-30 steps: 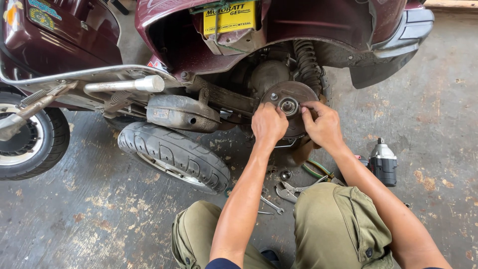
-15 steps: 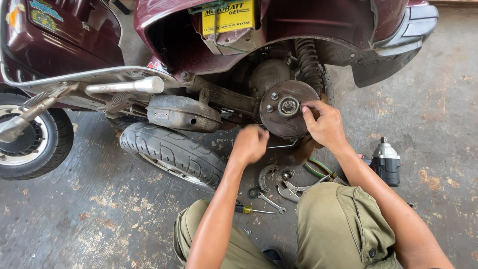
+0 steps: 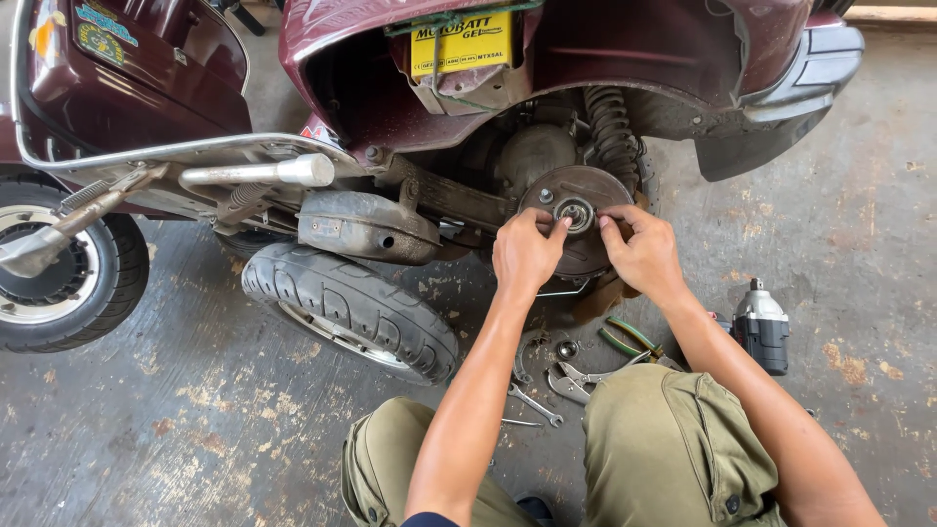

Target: Removing and replacing the brake shoes on a motor scooter.

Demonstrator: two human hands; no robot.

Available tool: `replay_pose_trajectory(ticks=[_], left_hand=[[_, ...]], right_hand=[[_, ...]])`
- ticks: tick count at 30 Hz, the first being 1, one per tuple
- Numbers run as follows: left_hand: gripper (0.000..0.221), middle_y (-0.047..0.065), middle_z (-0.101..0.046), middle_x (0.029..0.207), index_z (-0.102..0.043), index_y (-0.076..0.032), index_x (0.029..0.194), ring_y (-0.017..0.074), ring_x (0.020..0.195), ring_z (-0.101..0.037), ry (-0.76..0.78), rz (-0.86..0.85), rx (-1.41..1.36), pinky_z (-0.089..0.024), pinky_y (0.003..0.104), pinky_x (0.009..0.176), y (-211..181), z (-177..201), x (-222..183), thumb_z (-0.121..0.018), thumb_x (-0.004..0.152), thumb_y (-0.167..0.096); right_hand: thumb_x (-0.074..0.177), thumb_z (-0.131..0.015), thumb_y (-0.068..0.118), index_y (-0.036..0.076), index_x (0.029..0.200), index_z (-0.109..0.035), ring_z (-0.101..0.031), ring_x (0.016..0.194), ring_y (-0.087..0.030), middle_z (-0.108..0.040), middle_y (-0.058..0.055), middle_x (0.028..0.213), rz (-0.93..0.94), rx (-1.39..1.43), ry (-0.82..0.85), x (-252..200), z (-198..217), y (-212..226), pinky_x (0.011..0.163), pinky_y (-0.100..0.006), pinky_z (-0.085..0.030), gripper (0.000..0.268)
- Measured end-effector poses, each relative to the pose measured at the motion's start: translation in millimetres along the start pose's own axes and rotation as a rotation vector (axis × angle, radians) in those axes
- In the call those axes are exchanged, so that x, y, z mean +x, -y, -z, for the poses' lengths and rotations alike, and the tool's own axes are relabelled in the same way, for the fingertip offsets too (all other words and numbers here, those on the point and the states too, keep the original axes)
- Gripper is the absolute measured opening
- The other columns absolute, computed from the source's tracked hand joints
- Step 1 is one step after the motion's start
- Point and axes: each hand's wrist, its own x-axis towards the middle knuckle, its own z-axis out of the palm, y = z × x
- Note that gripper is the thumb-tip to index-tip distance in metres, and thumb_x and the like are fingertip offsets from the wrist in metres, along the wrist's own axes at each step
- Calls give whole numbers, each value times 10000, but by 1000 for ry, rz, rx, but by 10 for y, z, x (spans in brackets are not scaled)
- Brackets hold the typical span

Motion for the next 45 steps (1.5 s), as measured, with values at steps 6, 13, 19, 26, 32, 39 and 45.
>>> replay_pose_trajectory(ticks=[6,13,19,26,32,39,45], left_hand=[[272,48,-777,924,-768,-182,1053,340,968,-754,157,228,46,-619,466,807,-49,-58,245,-714,851,-356],[342,183,-749,906,-745,-13,997,418,897,-756,98,177,246,-617,510,797,-332,-118,232,-634,797,-268],[194,120,-679,761,-693,26,929,359,705,-742,-183,-96,502,-613,506,652,-230,-508,252,-575,875,-118],[276,204,-668,907,-611,53,999,484,811,-732,23,-78,361,-607,607,682,106,-467,371,-590,871,-190],[313,247,-690,941,-645,3,980,526,920,-704,33,13,169,-568,629,804,61,62,236,-517,926,-277],[211,80,-694,913,-728,-117,1037,336,869,-738,175,-213,521,-600,490,714,261,233,-76,-668,865,-223],[178,-8,-651,1023,-723,-204,1064,199,951,-660,-239,-867,402,-538,323,774,226,91,196,-585,983,-280]], right_hand=[[970,-691,244,157,1064,-796,-712,957,-380,-767,-115,957,-29,-79,21,-3,1,-21,803,-496,-564,166],[975,-681,271,174,1063,-789,-705,969,-387,-765,-106,953,-36,-92,32,5,1,-43,815,-504,-557,170],[968,-687,260,174,1049,-789,-705,949,-393,-761,-109,926,-16,-72,19,5,31,-14,795,-502,-558,156],[951,-694,247,159,1037,-795,-718,909,-384,-764,-116,901,9,-96,-1,38,28,-9,786,-493,-570,159],[933,-706,211,150,1043,-797,-722,924,-374,-766,-116,916,6,-42,-3,38,13,-17,766,-485,-564,156],[925,-713,212,153,1064,-798,-719,956,-369,-770,-109,948,-19,-13,14,15,8,-72,789,-481,-560,174],[943,-693,219,170,1060,-798,-718,973,-356,-774,-87,963,-34,-17,14,26,0,-108,797,-474,-561,165]])
